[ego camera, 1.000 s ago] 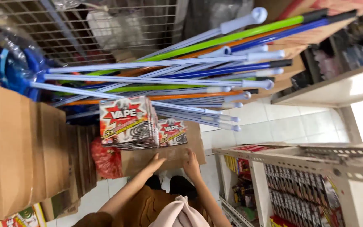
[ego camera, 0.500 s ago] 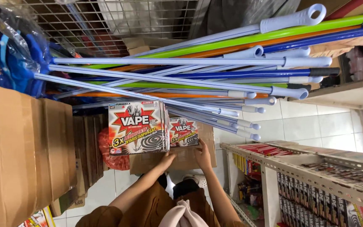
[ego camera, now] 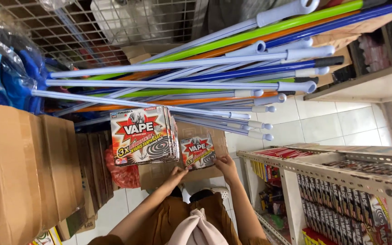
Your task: The person restocks store shelves by picking up boxes of mosquito coils and stacking them onto a metal rack by hand.
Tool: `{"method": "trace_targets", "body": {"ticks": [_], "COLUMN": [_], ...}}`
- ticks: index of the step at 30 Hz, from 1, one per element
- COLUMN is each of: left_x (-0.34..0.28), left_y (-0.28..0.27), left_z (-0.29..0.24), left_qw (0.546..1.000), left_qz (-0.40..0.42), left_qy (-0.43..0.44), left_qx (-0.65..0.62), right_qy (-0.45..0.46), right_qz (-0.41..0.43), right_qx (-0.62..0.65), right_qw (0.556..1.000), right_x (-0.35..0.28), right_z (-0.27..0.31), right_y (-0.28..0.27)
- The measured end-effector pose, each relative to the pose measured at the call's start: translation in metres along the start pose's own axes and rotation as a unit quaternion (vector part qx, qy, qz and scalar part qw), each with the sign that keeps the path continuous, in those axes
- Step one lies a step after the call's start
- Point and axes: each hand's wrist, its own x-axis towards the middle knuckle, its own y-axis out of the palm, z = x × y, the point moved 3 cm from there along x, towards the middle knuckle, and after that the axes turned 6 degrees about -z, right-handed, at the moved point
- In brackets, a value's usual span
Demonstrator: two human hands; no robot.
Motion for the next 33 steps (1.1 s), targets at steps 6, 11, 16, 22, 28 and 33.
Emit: {"method": "trace_targets", "body": {"ticks": [6, 11, 16, 22, 28, 33], "left_x": [-0.048, -0.089, -0.095, -0.099, -0.118, -0.120], "left_y": [0.003, 0.019, 0.051, 0.075, 0.099, 0.168], "left_z": [-0.039, -0.099, -0.129, -0.134, -0.152, -0.157], "left_qw": [0.993, 0.973, 0.950, 0.954, 0.948, 0.933], "left_qz": [0.105, 0.157, 0.199, 0.210, 0.245, 0.306], "left_qy": [0.010, 0.156, 0.241, 0.214, 0.204, 0.183], "left_qx": [-0.051, -0.064, -0.021, 0.022, 0.009, 0.051], "right_qy": [0.031, -0.098, -0.550, -0.521, -0.382, -0.474], "right_qz": [0.058, -0.041, -0.207, -0.138, -0.395, -0.351], "right_qx": [0.113, 0.020, -0.314, -0.454, -0.340, -0.356], "right_qw": [0.991, 0.994, 0.746, 0.709, 0.763, 0.725], "right_x": [-0.096, -0.170, -0.228, -0.225, -0.225, -0.275], "right_z": [0.044, 0.121, 0.184, 0.194, 0.182, 0.179], "right_y": [-0.021, 0.002, 0.069, 0.060, -0.073, -0.060]}}
